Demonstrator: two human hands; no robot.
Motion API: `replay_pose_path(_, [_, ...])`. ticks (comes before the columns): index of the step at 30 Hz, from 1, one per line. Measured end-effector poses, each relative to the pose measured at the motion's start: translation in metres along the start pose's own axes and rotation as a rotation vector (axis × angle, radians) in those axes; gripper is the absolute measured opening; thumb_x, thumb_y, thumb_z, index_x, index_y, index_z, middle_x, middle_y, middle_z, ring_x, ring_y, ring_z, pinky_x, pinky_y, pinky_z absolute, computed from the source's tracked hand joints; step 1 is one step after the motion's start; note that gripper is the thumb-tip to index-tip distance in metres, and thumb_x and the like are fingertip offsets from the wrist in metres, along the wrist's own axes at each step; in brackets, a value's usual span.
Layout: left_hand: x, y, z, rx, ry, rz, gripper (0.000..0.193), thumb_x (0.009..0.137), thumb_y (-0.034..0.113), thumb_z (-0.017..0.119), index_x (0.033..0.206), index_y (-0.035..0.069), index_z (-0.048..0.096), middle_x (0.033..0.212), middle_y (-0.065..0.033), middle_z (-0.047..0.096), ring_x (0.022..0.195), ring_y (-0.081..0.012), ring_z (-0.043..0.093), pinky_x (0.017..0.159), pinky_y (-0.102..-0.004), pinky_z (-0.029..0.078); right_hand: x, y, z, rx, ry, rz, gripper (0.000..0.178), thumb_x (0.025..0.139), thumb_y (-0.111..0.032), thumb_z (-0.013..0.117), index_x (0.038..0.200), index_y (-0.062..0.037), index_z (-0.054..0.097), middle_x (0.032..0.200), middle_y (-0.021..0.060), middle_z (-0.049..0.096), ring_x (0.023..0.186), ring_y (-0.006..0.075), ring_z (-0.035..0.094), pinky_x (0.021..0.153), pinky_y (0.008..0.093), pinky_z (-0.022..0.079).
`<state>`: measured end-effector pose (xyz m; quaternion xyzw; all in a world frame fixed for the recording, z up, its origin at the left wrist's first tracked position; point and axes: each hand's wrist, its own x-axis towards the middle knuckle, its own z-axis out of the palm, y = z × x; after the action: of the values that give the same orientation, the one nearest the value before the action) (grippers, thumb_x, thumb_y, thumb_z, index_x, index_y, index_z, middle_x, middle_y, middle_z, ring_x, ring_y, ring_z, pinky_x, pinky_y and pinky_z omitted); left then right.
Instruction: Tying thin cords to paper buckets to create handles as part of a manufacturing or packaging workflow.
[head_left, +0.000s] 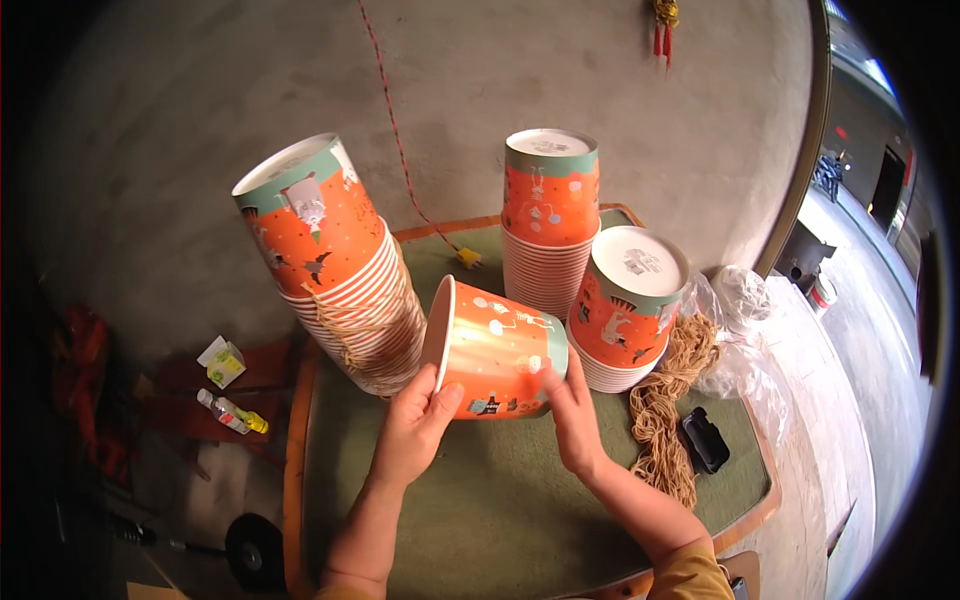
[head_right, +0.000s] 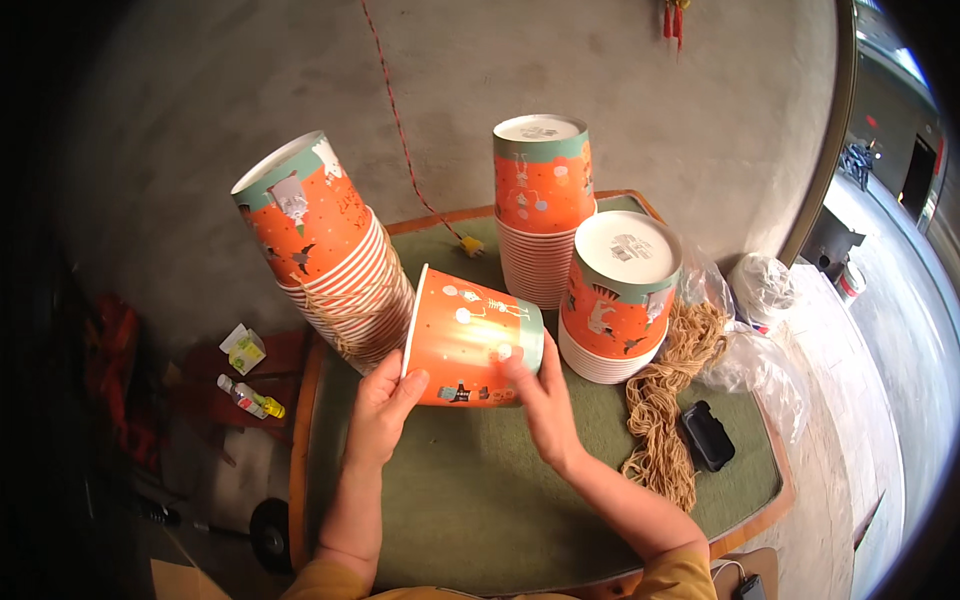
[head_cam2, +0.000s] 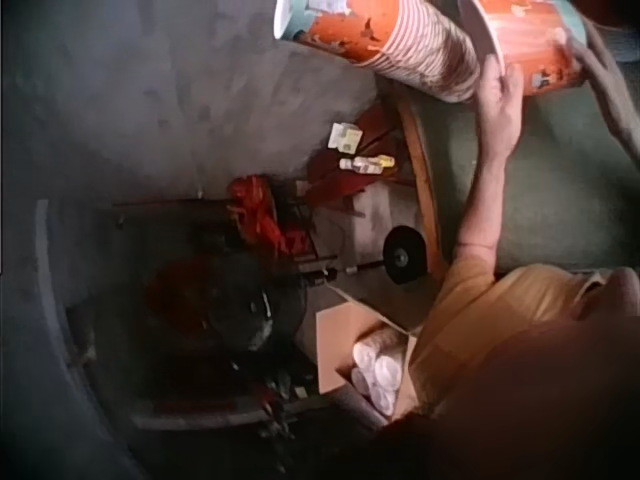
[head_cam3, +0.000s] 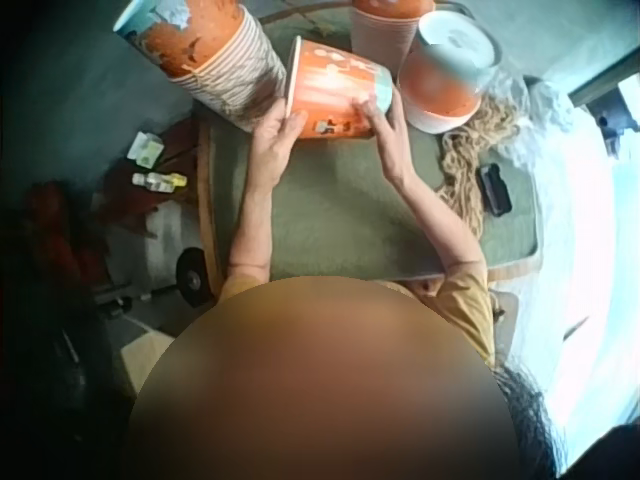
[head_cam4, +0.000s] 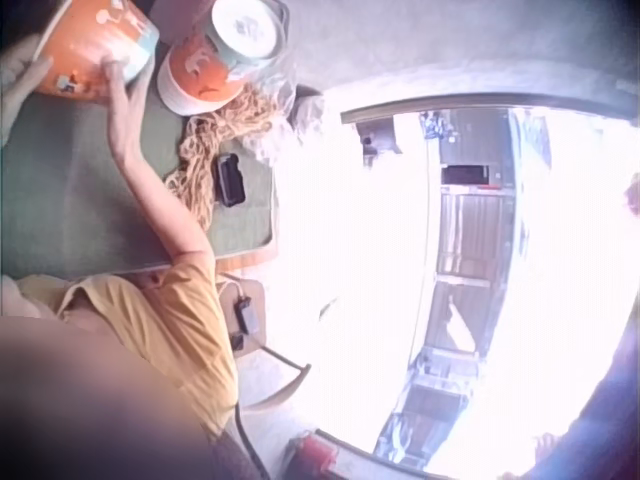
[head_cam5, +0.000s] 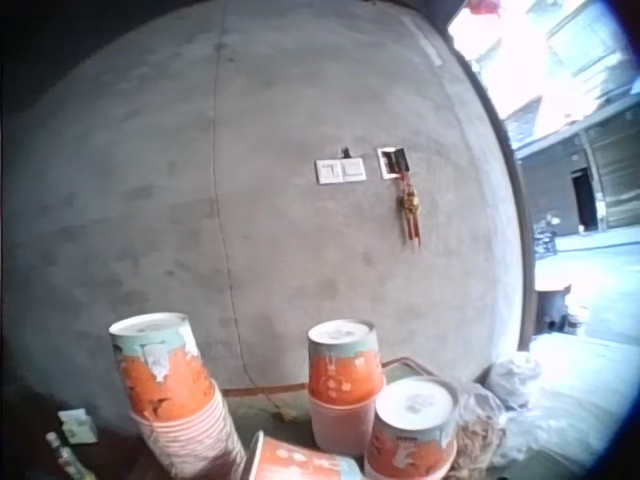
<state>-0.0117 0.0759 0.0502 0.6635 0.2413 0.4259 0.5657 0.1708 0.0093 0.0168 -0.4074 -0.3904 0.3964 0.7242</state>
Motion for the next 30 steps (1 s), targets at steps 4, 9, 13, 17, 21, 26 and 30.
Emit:
replay_pose_path(4, [-0.003,-0.008,0.012,0.085,0.025,0.050,0.014,0.101,0.013,0.053,0.100,-0.001,0.057,0.080,0.0064,0.048,0.073,-0.0014,0.037,0.063,-0.0212,0.034,0.001,-0.002,0.001,-0.182,0.057,-0.054,0.085,0.088,-0.026,0.075,0.149,0.0022,0.022,0.140,0.0182,0.044,0.129,0.0239,0.046,0.108,0.0362,0.039])
replay_pose_path(9, [-0.005,-0.017,0.026,0.135,-0.014,0.013,0.013,0.101,0.011,0.052,0.105,-0.001,0.055,0.073,0.0060,0.048,0.063,-0.0005,0.034,0.052,-0.0223,0.030,0.003,0.005,-0.016,-0.414,0.078,-0.066,0.095,0.082,-0.027,0.080,0.149,0.0047,0.021,0.140,0.0222,0.042,0.129,0.0282,0.046,0.107,0.0374,0.040])
replay_pose_path(13, [-0.011,-0.014,0.035,0.119,-0.015,-0.042,0.013,0.101,0.012,0.051,0.105,-0.001,0.055,0.074,0.0048,0.052,0.065,-0.0008,0.038,0.054,-0.0230,0.034,-0.002,0.002,-0.005,-0.715,0.083,-0.272,0.108,0.072,-0.037,0.087,0.152,-0.0036,0.022,0.145,0.0202,0.031,0.138,0.0344,0.030,0.113,0.0442,0.032])
replay_pose_path(17, [-0.010,-0.027,0.031,0.179,0.044,0.064,0.016,0.101,0.011,0.050,0.110,-0.002,0.055,0.079,0.0028,0.058,0.069,-0.0024,0.044,0.059,-0.0240,0.040,-0.003,-0.003,-0.003,-0.756,0.065,-0.223,0.105,0.075,-0.034,0.086,0.152,-0.0048,0.022,0.147,0.0196,0.031,0.139,0.0313,0.031,0.113,0.0429,0.033])
replay_pose_path(21, [-0.004,-0.009,0.023,-0.043,0.142,0.040,0.024,0.101,0.008,0.049,0.120,-0.005,0.054,0.107,-0.0035,0.062,0.095,-0.0058,0.052,0.084,-0.0238,0.045,-0.001,-0.005,-0.005,-0.425,-0.063,-0.128,0.084,0.089,-0.013,0.070,0.154,-0.0072,0.017,0.151,0.0178,0.033,0.137,0.0247,0.037,0.111,0.0395,0.035])
replay_pose_path(26, [-0.004,0.000,0.003,-0.099,0.104,0.023,0.036,0.099,0.006,0.045,0.133,-0.006,0.049,0.122,-0.0063,0.060,0.110,-0.0091,0.052,0.099,-0.0268,0.040,-0.003,-0.009,-0.001,0.032,-0.099,-0.016,0.069,0.097,0.004,0.050,0.155,-0.0104,0.015,0.152,0.0148,0.037,0.132,0.0175,0.044,0.101,0.0326,0.045])
replay_pose_path(30, [-0.005,0.001,0.000,-0.136,0.114,0.002,0.038,0.097,0.005,0.045,0.133,-0.007,0.049,0.123,-0.0071,0.059,0.110,-0.0100,0.052,0.100,-0.0271,0.039,-0.003,-0.007,0.001,0.110,-0.111,-0.007,0.066,0.098,0.003,0.048,0.155,-0.0067,0.014,0.153,0.0140,0.038,0.133,0.0170,0.044,0.105,0.0327,0.041])
